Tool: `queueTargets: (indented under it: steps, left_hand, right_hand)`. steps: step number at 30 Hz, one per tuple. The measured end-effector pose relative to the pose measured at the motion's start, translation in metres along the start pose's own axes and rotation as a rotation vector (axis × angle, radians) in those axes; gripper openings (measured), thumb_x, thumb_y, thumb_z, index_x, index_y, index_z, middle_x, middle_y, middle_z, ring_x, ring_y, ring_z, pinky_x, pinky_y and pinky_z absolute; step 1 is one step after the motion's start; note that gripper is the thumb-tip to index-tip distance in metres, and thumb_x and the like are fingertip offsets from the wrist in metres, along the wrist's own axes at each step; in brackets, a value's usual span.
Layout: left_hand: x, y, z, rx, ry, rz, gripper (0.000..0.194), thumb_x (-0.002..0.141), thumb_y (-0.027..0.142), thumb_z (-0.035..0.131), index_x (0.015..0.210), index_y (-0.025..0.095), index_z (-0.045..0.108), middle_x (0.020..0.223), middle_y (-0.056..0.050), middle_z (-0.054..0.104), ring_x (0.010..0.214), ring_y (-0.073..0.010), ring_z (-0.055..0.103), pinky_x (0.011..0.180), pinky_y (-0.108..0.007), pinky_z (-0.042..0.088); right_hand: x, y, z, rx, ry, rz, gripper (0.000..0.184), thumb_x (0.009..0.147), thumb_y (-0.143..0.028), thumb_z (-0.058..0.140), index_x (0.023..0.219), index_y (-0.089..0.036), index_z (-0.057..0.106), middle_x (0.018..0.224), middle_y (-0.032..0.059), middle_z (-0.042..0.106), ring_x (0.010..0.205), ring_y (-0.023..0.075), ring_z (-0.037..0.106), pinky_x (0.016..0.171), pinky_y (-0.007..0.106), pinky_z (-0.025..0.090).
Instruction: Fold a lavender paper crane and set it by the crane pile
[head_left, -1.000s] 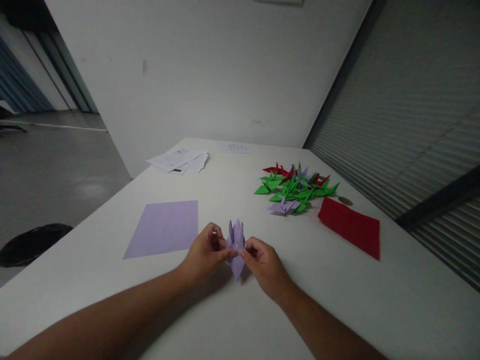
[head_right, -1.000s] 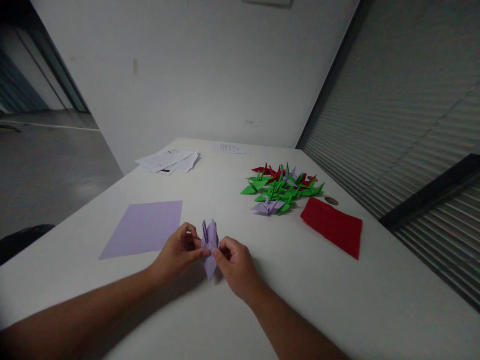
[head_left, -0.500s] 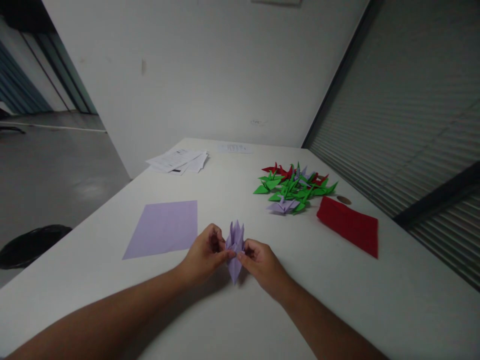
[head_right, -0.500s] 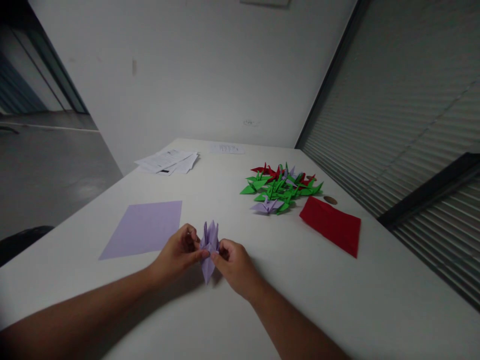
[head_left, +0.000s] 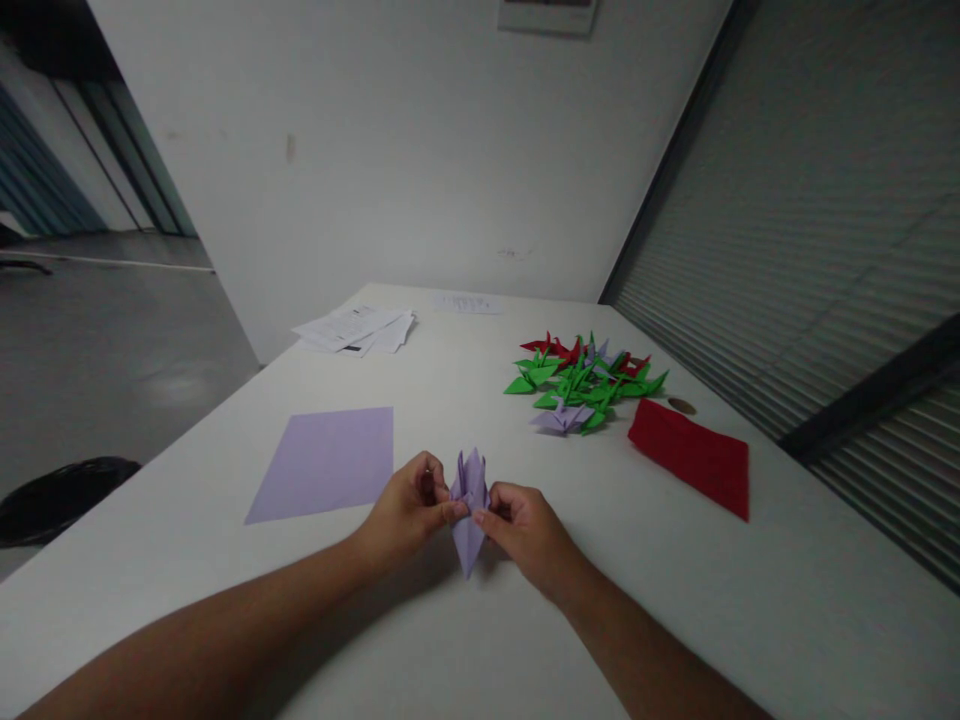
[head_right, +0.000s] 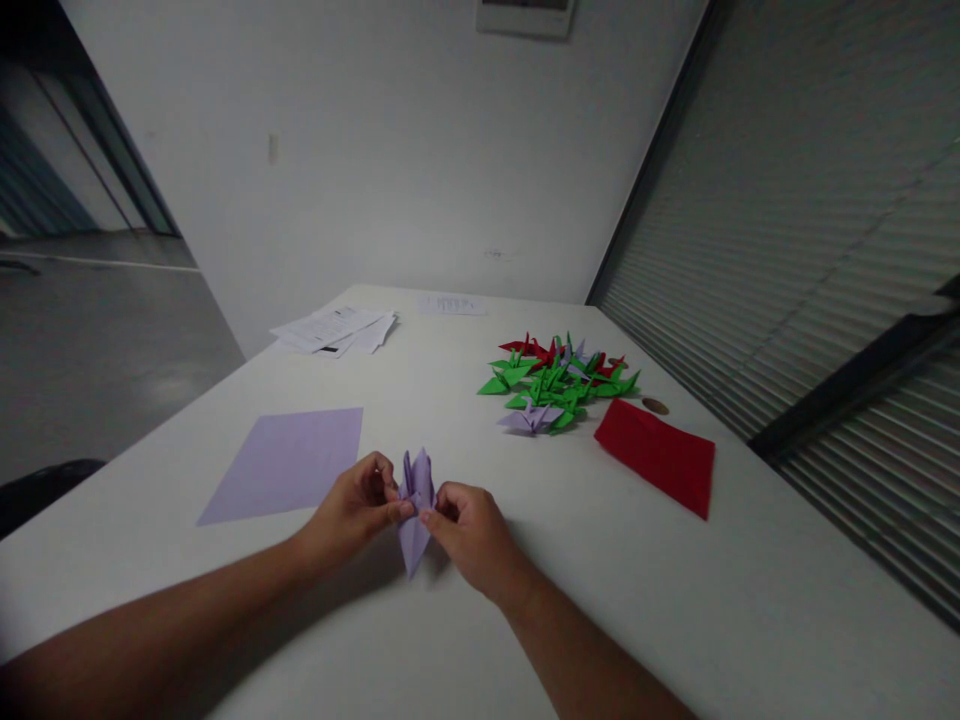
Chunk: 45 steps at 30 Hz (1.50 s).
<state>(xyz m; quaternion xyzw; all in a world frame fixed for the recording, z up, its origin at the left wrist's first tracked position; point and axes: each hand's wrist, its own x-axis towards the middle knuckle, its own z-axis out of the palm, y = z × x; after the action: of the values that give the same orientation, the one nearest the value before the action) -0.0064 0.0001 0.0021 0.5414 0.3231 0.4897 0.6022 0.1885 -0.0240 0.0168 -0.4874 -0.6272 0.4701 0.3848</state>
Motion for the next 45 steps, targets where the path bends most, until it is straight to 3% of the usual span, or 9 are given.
queueTargets:
  steps: [12,20,26,30,36,45]
  left_hand:
    - [0.002,0.003,0.000,-0.002,0.064,-0.095,0.052,0.067,0.031,0.092,0.087,0.021,0.046,0.067,0.006,0.063,0.061,-0.0096,0.058,0.059,-0.022,0.045]
    - [0.003,0.003,-0.002,-0.017,0.043,-0.077,0.049,0.067,0.032,0.092,0.081,0.020,0.046,0.067,0.004,0.062,0.060,-0.0096,0.057,0.059,-0.022,0.043]
    - [0.002,-0.004,-0.007,0.152,0.055,-0.075,0.034,0.073,0.028,0.085,0.081,0.018,0.053,0.076,0.001,0.062,0.068,-0.0118,0.057,0.064,-0.025,0.043]
    - [0.002,-0.006,-0.010,0.323,0.070,-0.016,0.031,0.077,0.029,0.081,0.074,0.018,0.052,0.065,0.005,0.051,0.061,-0.0101,0.045,0.058,-0.023,0.033]
    - [0.000,-0.001,-0.004,0.266,-0.001,-0.018,0.026,0.078,0.033,0.079,0.077,0.017,0.059,0.071,0.001,0.059,0.067,-0.0128,0.052,0.063,-0.026,0.040]
    - [-0.004,0.011,-0.002,0.055,-0.171,0.015,0.021,0.087,0.032,0.074,0.100,0.016,0.071,0.097,-0.009,0.071,0.093,-0.0220,0.066,0.090,-0.039,0.051]
  right_hand:
    - [0.006,0.013,-0.002,0.141,0.001,0.100,0.041,0.078,-0.053,0.074,0.068,-0.020,0.052,0.059,-0.0037,0.051,0.054,0.0112,0.043,0.051,0.024,0.030]
    - [0.007,0.012,-0.004,0.123,0.014,0.063,0.039,0.080,-0.051,0.074,0.068,-0.019,0.055,0.058,-0.0023,0.055,0.053,0.0118,0.046,0.052,0.024,0.032]
    - [0.010,0.017,-0.002,0.171,0.036,0.028,0.041,0.079,-0.053,0.076,0.070,-0.019,0.056,0.063,-0.0034,0.053,0.058,0.0123,0.047,0.056,0.025,0.035]
    - [0.009,0.018,-0.002,0.157,0.078,-0.049,0.038,0.083,-0.051,0.074,0.073,-0.019,0.058,0.067,-0.0025,0.054,0.063,0.0135,0.049,0.059,0.026,0.038]
    - [0.004,0.015,0.001,0.084,0.072,-0.174,0.025,0.087,-0.039,0.072,0.077,-0.019,0.061,0.071,-0.0017,0.057,0.067,0.0147,0.054,0.063,0.028,0.043]
    - [-0.003,-0.002,0.003,0.059,0.012,-0.270,0.011,0.084,-0.026,0.073,0.091,-0.020,0.067,0.086,0.0024,0.064,0.079,0.0178,0.063,0.071,0.029,0.051]
